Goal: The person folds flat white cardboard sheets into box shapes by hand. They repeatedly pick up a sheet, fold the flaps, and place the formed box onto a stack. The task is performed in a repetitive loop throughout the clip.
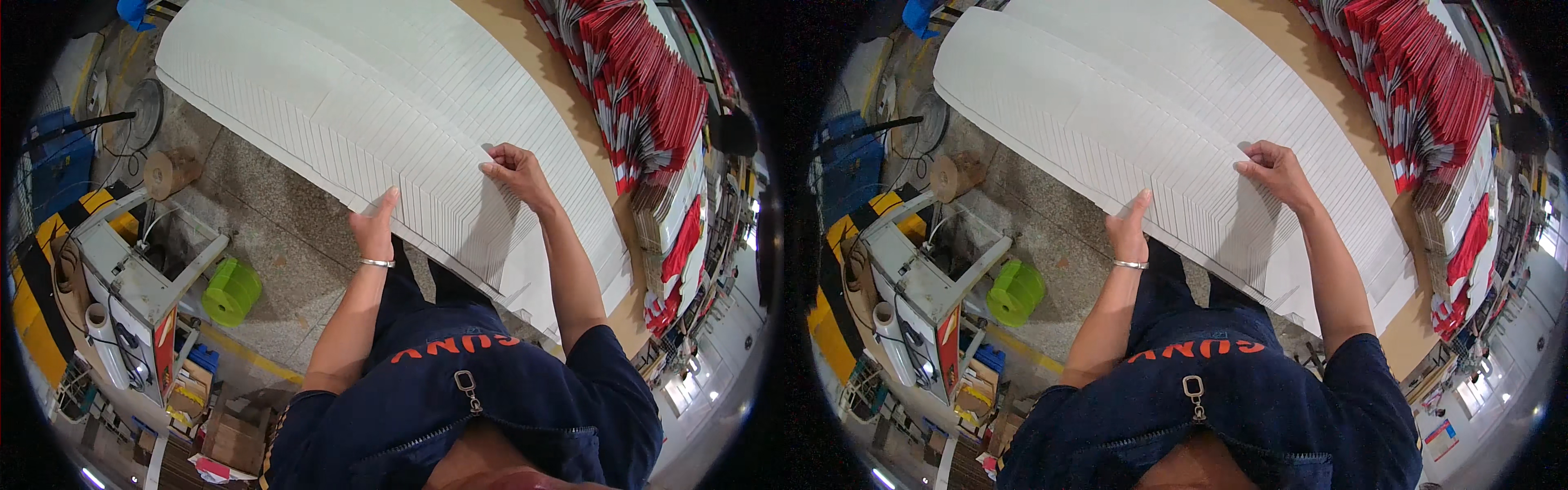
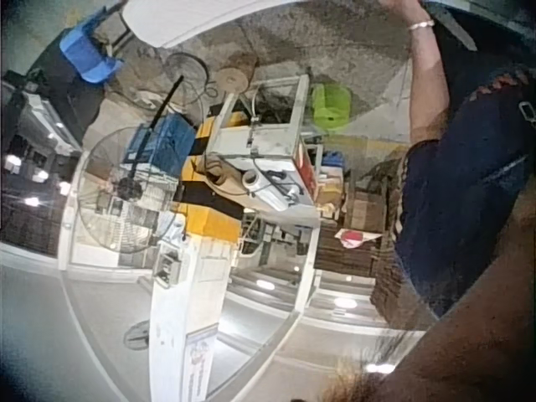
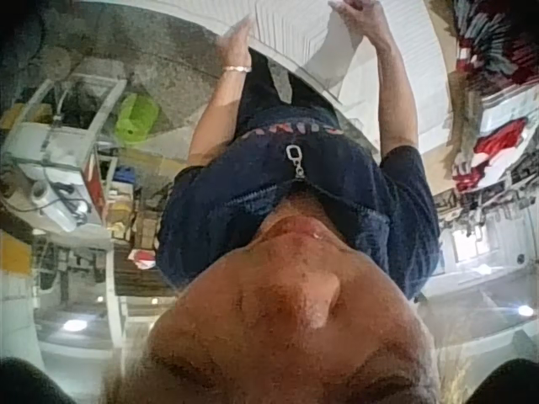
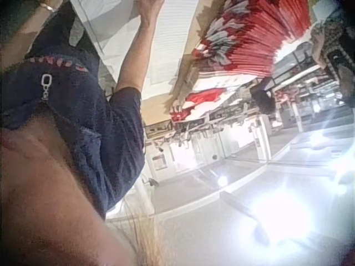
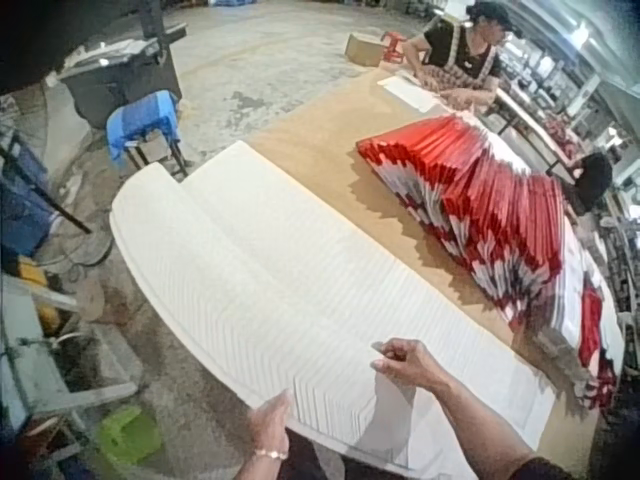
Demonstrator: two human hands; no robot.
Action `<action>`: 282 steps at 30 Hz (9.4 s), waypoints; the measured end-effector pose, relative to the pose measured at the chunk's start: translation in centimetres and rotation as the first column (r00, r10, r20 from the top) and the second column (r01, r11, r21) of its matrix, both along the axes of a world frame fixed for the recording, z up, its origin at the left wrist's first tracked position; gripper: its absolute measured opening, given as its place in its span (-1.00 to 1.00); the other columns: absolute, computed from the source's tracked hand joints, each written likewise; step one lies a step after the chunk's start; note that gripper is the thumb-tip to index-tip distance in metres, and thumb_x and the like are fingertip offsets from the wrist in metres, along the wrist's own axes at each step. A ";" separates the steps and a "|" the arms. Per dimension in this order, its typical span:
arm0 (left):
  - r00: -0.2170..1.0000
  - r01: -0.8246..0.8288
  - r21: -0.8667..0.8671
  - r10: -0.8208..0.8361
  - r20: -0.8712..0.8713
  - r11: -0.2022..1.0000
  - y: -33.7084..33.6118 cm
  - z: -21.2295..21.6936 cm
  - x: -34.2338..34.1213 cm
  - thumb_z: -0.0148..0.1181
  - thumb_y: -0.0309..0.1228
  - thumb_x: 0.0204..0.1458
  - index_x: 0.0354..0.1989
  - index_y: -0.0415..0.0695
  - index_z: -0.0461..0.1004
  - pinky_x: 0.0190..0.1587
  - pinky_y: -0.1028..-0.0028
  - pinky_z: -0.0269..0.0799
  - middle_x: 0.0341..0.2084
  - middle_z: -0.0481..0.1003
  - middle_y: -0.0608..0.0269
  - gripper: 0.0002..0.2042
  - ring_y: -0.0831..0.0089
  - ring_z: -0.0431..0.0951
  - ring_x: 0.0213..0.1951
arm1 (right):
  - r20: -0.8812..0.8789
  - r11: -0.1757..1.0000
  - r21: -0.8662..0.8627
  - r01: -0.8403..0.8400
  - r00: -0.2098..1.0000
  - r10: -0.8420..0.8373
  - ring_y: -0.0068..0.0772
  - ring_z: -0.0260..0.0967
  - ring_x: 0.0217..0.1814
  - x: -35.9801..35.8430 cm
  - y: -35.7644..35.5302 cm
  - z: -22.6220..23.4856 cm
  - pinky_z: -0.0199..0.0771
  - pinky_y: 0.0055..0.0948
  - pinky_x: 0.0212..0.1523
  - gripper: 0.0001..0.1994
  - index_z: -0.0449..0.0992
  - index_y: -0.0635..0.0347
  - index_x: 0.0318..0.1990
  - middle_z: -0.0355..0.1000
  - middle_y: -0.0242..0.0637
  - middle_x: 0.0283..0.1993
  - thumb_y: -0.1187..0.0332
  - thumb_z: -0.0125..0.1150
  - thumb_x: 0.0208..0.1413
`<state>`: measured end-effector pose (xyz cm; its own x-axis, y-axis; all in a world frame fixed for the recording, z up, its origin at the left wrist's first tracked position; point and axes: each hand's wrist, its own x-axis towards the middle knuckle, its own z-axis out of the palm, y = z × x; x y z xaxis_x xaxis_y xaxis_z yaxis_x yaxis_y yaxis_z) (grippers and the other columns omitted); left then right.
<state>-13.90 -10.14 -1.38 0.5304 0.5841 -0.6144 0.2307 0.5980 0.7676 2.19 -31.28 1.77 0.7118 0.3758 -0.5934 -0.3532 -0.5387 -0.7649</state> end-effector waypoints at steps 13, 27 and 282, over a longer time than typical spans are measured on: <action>0.998 -0.032 0.006 0.032 -0.058 0.999 -1.4 0.0 -0.2 0.43 -0.53 -0.21 -0.17 -0.35 0.47 -0.14 0.46 0.43 -0.26 0.53 0.18 -0.61 0.45 0.51 -0.25 | 0.019 0.986 -0.094 -0.139 0.990 0.142 -0.70 0.24 -0.36 0.3 -0.8 0.8 0.26 -0.62 -0.31 -0.73 0.49 0.26 -0.27 0.37 -0.50 -0.42 0.26 0.35 0.01; 1.000 0.002 -0.069 -0.002 0.008 0.998 -2.4 -0.2 -1.0 0.44 -0.49 -0.20 -0.05 -0.33 0.39 -0.08 0.46 0.40 -0.15 0.47 0.18 -0.50 0.43 0.47 -0.15 | 0.017 0.981 -0.100 -0.165 0.986 0.167 -0.67 0.26 -0.36 0.4 -1.3 0.8 0.28 -0.61 -0.29 -0.72 0.50 0.26 -0.28 0.38 -0.49 -0.43 0.24 0.36 -0.02; 0.706 0.462 -0.247 -0.184 0.684 0.852 -24.7 2.6 -14.5 0.35 -0.21 -0.07 0.25 -0.21 0.13 0.25 0.11 0.14 0.18 0.26 0.19 -0.26 0.18 0.28 0.18 | 0.555 0.691 -0.723 -0.035 0.566 0.609 -0.10 -0.43 0.52 -33.0 -48.2 -0.5 -0.54 0.06 0.42 -0.31 0.02 -0.06 0.36 -0.25 -0.16 0.47 -0.10 -0.07 0.12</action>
<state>-28.44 -34.87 1.18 0.9741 0.0988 -0.2033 0.0266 0.8430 0.5373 -30.80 -79.46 1.23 0.8787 0.4619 -0.1208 0.4487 -0.8853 -0.1220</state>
